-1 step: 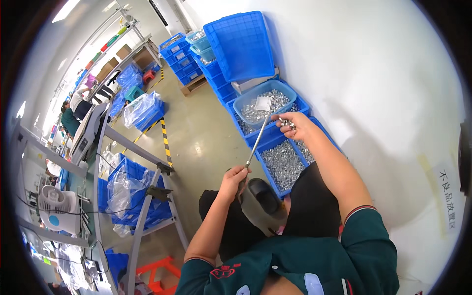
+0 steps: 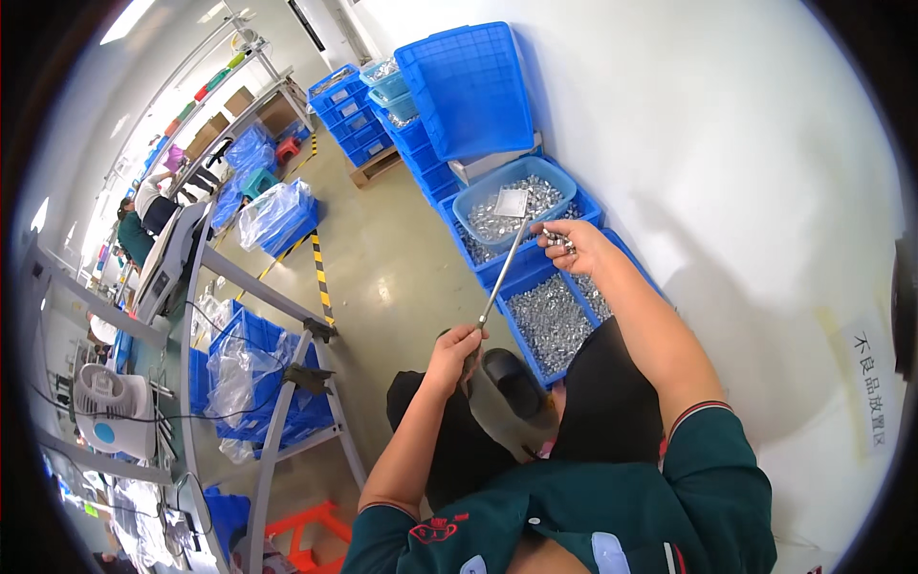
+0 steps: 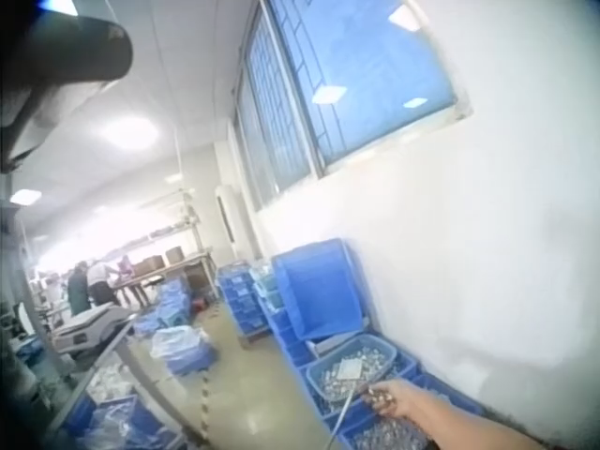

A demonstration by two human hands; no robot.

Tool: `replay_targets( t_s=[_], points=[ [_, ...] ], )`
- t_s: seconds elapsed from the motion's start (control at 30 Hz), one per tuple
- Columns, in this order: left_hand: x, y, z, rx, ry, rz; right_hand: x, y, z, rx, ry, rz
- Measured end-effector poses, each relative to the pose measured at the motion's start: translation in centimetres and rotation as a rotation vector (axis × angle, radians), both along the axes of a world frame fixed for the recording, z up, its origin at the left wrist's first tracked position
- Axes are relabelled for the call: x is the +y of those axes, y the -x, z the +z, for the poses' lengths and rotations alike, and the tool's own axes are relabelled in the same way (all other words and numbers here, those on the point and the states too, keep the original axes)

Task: The person is sliding small metal collars or rings onto a thin metal rod.

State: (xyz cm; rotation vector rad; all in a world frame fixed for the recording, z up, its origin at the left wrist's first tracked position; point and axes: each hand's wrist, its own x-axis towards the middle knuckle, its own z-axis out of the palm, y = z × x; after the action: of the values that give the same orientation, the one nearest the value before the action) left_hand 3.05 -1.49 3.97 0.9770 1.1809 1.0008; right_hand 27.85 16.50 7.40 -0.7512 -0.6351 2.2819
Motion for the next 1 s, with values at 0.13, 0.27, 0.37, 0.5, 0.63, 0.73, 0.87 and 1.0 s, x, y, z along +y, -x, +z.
replay_targets(
  t_s=[0.13,0.27,0.37,0.5,0.63,0.73,0.87,1.0],
  points=[
    [0.5,0.3,-0.8,0.000,0.008,-0.040,0.3,-0.3,0.0,0.014,-0.045,-0.047],
    [0.3,0.1,-2.1,-0.030,0.056,-0.022,0.3,-0.3,0.2,0.016,-0.018,-0.044],
    [0.3,-0.3,-2.9,-0.023,-0.020,-0.025,0.8,-0.2,0.0,-0.028,-0.027,-0.077],
    [0.5,-0.5,-2.3,-0.019,0.018,-0.060,1.3,-0.3,-0.7,-0.067,-0.034,-0.013],
    [0.6,-0.3,-2.0,0.000,0.017,-0.056,1.4,0.0,-0.1,-0.134,-0.103,0.068],
    [0.3,0.1,-2.4,0.001,-0.002,-0.043,1.0,0.1,0.7,-0.310,-0.254,0.059],
    [0.0,0.5,-2.8,0.057,-0.016,-0.033,0.6,0.1,1.7,-0.604,-0.456,0.086],
    [0.0,0.4,-2.1,0.051,0.022,-0.036,0.3,-0.1,2.2,-0.611,-0.493,0.061]
  ],
)
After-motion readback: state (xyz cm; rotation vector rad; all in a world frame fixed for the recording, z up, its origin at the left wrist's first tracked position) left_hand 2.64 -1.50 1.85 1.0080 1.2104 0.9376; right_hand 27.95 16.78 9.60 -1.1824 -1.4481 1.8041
